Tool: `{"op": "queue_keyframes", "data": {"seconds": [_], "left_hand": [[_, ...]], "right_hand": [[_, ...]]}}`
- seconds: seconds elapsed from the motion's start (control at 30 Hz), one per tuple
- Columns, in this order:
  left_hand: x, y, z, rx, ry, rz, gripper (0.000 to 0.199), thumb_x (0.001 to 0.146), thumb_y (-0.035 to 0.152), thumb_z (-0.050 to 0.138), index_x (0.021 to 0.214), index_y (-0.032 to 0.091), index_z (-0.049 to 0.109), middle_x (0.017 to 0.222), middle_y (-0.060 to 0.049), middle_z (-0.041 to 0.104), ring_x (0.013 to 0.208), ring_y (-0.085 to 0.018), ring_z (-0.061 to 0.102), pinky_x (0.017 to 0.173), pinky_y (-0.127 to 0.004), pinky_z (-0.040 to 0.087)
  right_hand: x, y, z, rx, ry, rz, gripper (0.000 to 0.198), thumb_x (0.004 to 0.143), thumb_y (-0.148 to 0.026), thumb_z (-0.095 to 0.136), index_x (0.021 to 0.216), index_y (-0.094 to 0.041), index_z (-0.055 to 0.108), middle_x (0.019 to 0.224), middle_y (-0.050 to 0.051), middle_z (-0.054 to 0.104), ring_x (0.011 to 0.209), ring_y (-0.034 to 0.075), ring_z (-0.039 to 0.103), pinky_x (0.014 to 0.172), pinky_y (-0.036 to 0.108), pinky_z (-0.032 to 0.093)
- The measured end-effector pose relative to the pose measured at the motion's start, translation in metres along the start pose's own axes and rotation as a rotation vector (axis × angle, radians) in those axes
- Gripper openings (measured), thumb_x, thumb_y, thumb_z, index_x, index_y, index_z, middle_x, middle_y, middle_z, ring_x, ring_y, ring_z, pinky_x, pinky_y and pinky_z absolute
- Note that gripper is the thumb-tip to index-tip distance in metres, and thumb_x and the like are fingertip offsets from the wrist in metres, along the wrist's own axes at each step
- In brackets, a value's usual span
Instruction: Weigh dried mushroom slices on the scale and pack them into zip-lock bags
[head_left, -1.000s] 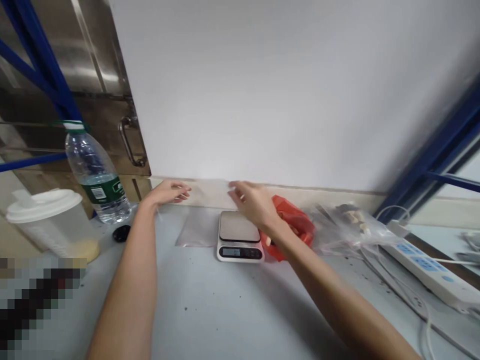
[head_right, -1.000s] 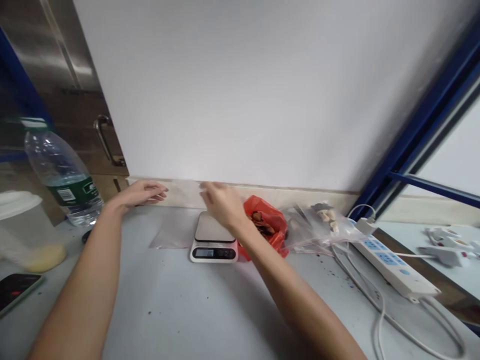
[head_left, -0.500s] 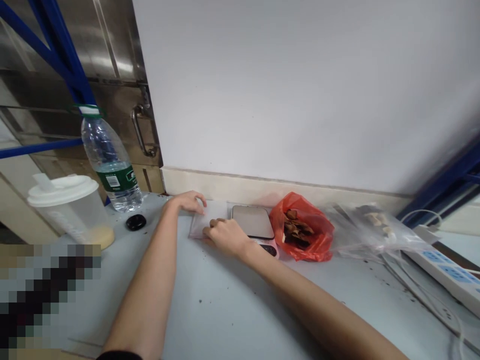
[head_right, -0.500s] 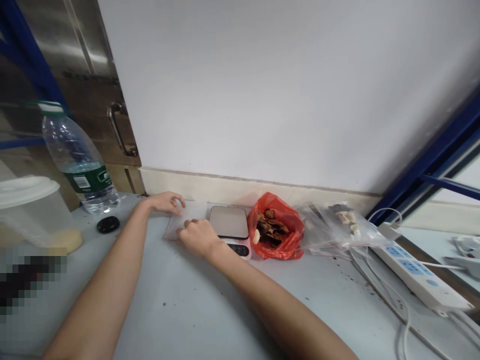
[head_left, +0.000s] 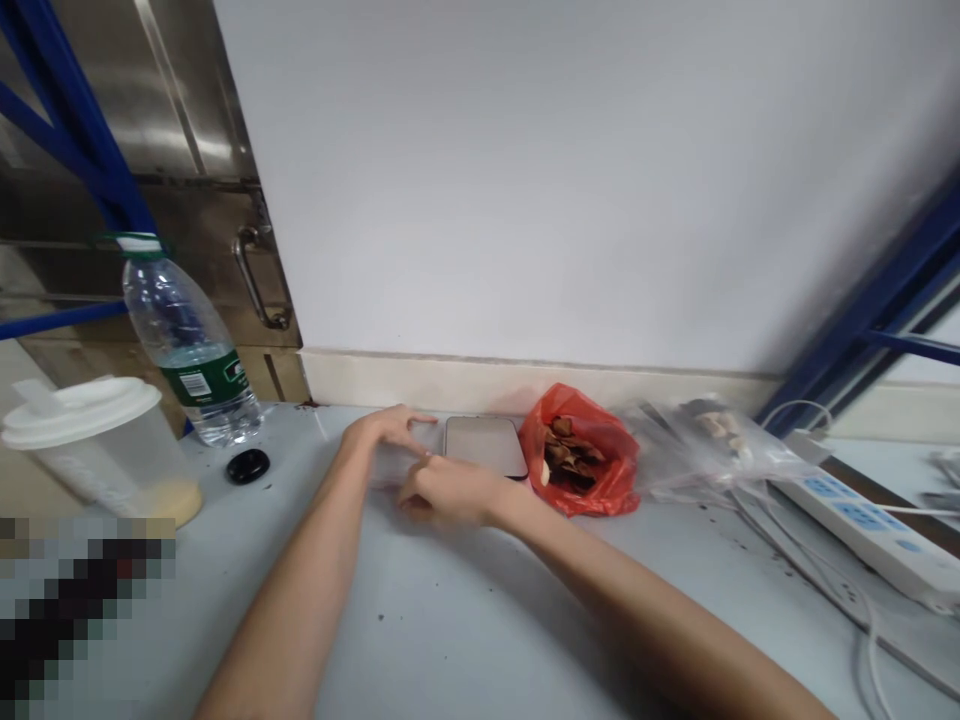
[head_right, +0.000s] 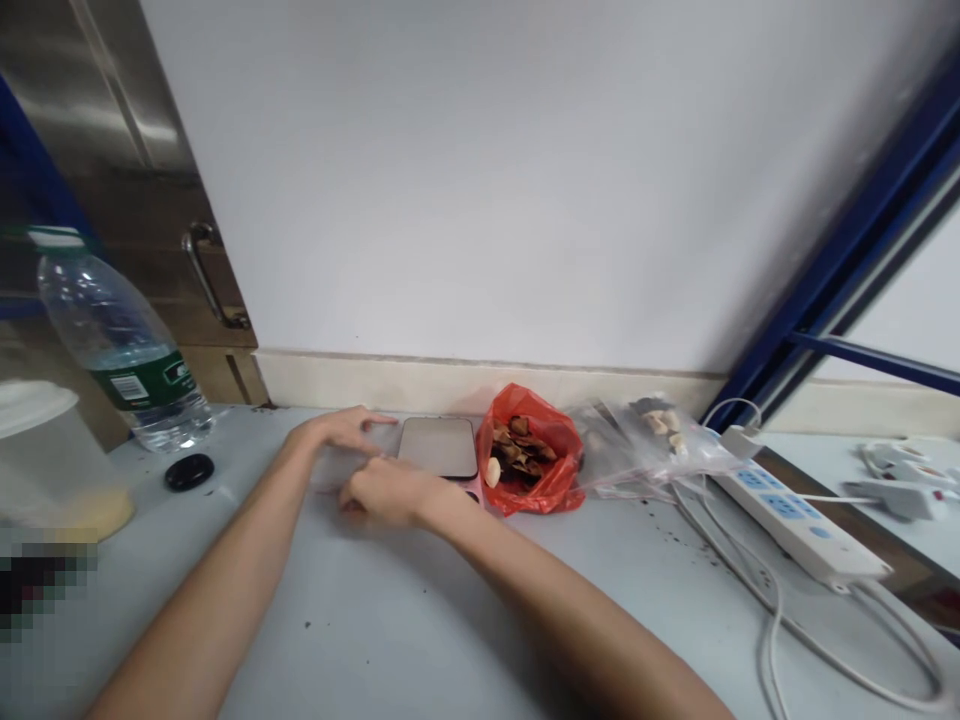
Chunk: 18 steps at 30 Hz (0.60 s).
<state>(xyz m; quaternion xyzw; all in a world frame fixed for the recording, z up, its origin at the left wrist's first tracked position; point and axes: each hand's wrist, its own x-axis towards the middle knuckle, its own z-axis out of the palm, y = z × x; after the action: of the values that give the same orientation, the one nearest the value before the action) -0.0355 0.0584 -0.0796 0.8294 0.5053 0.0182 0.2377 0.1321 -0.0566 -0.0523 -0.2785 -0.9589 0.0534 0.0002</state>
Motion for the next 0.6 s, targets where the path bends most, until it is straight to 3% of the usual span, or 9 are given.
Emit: {"op": "queue_keyframes", "data": {"seconds": [0.1, 0.23, 0.33, 0.4, 0.5, 0.6], "left_hand": [[-0.003, 0.009, -0.011, 0.050, -0.021, -0.037, 0.089, 0.057, 0.052, 0.076, 0.140, 0.025, 0.060, 0.114, -0.011, 0.074, 0.100, -0.030, 0.068, 0.084, -0.031, 0.049], [-0.013, 0.036, -0.030, 0.060, 0.040, -0.012, 0.077, 0.071, 0.055, 0.066, 0.143, 0.028, 0.057, 0.119, -0.009, 0.073, 0.107, -0.027, 0.066, 0.093, -0.030, 0.046], [-0.019, 0.068, -0.037, 0.008, 0.096, 0.065, 0.073, 0.075, 0.058, 0.065, 0.142, 0.031, 0.058, 0.113, -0.006, 0.075, 0.096, -0.025, 0.069, 0.085, -0.028, 0.049], [-0.020, 0.094, -0.036, -0.015, 0.148, 0.155, 0.068, 0.078, 0.055, 0.063, 0.140, 0.027, 0.060, 0.113, -0.007, 0.074, 0.098, -0.025, 0.069, 0.084, -0.028, 0.049], [-0.019, 0.129, -0.028, -0.051, 0.147, 0.317, 0.060, 0.082, 0.049, 0.062, 0.136, 0.025, 0.063, 0.119, -0.007, 0.073, 0.102, -0.024, 0.067, 0.085, -0.028, 0.049], [-0.016, 0.154, -0.018, -0.090, 0.072, 0.436, 0.050, 0.084, 0.040, 0.063, 0.131, 0.024, 0.066, 0.118, -0.006, 0.074, 0.104, -0.024, 0.067, 0.086, -0.029, 0.048]], "right_hand": [[-0.028, 0.013, -0.024, 0.173, -0.028, -0.049, 0.030, 0.092, -0.020, 0.063, 0.120, -0.017, 0.074, 0.115, 0.006, 0.077, 0.103, 0.020, 0.071, 0.087, 0.026, 0.053], [-0.078, 0.044, -0.062, 0.326, 0.128, 0.109, 0.028, 0.093, -0.022, 0.060, 0.117, -0.019, 0.074, 0.115, 0.007, 0.077, 0.103, 0.019, 0.071, 0.087, 0.028, 0.052], [-0.118, 0.073, -0.085, 0.284, 0.248, 0.400, 0.029, 0.091, -0.027, 0.059, 0.114, -0.021, 0.075, 0.106, 0.006, 0.079, 0.095, 0.020, 0.072, 0.083, 0.029, 0.053], [-0.143, 0.093, -0.094, 0.200, 0.312, 0.699, 0.028, 0.089, -0.025, 0.060, 0.111, -0.020, 0.076, 0.104, 0.007, 0.079, 0.093, 0.022, 0.072, 0.082, 0.030, 0.053], [-0.176, 0.122, -0.093, 0.139, 0.390, 1.092, 0.032, 0.086, -0.026, 0.062, 0.114, -0.017, 0.074, 0.106, 0.011, 0.078, 0.094, 0.025, 0.072, 0.083, 0.033, 0.054], [-0.207, 0.148, -0.080, 0.077, 0.497, 1.355, 0.036, 0.080, -0.027, 0.065, 0.114, -0.021, 0.074, 0.109, 0.012, 0.076, 0.100, 0.029, 0.072, 0.083, 0.037, 0.055]]}}
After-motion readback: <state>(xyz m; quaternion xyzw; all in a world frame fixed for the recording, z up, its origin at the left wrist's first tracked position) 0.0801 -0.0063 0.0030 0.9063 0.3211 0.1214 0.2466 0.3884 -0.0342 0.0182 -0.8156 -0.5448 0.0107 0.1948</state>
